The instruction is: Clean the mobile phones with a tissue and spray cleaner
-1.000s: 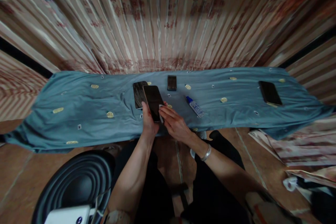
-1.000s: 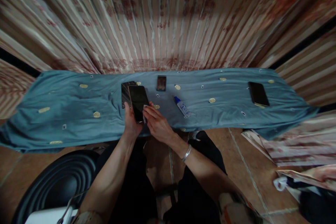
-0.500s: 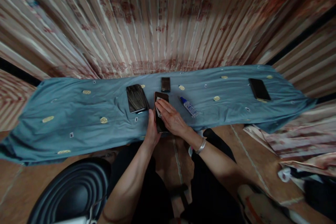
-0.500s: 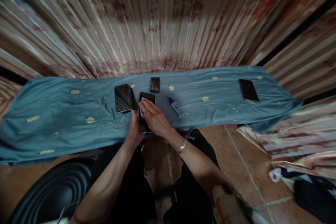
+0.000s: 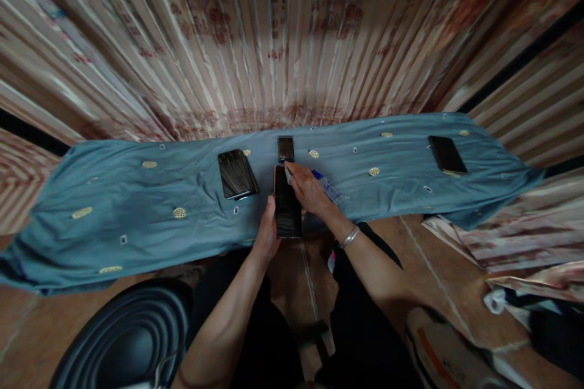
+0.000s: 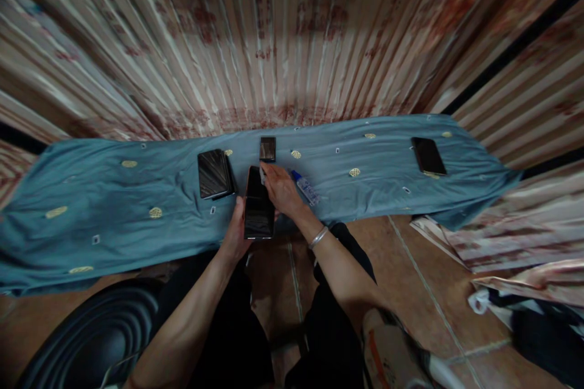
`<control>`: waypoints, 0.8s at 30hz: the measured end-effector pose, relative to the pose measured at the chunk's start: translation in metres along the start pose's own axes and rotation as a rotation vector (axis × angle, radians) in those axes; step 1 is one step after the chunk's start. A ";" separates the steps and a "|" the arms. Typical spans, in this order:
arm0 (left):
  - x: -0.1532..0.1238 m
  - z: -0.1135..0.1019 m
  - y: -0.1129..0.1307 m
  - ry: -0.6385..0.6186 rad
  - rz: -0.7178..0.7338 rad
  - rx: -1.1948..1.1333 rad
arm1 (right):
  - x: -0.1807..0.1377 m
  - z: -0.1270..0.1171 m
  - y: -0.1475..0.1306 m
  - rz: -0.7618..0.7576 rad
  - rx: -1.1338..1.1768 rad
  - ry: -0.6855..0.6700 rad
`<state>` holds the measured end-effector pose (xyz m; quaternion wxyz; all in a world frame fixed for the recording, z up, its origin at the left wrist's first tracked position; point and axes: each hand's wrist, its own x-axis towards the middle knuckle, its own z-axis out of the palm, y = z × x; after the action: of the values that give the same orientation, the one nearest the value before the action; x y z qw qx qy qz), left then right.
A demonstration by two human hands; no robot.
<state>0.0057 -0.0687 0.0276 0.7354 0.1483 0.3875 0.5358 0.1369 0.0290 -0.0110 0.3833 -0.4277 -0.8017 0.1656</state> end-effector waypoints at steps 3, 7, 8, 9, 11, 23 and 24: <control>-0.002 0.001 0.003 0.023 -0.022 0.010 | 0.003 0.002 0.008 0.134 0.125 0.066; -0.003 0.003 0.004 0.064 -0.002 -0.025 | 0.008 0.008 0.005 0.408 0.464 0.149; -0.002 0.002 0.004 0.070 0.000 -0.038 | 0.009 0.010 0.002 0.470 0.591 0.158; -0.002 0.001 0.004 0.073 0.002 -0.050 | 0.010 0.012 -0.002 0.528 0.716 0.165; -0.001 -0.001 0.005 0.067 0.006 -0.067 | 0.011 0.015 -0.008 0.615 0.904 0.184; 0.008 0.007 0.020 0.215 0.033 -0.122 | 0.016 0.016 -0.021 0.595 1.000 0.088; 0.010 0.008 0.023 0.225 0.045 -0.124 | 0.017 0.017 -0.022 0.587 0.991 0.074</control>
<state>-0.0029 -0.0490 0.0430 0.6826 0.0502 0.4303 0.5885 0.1058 0.0307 -0.0011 0.5038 -0.4069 -0.4622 0.6059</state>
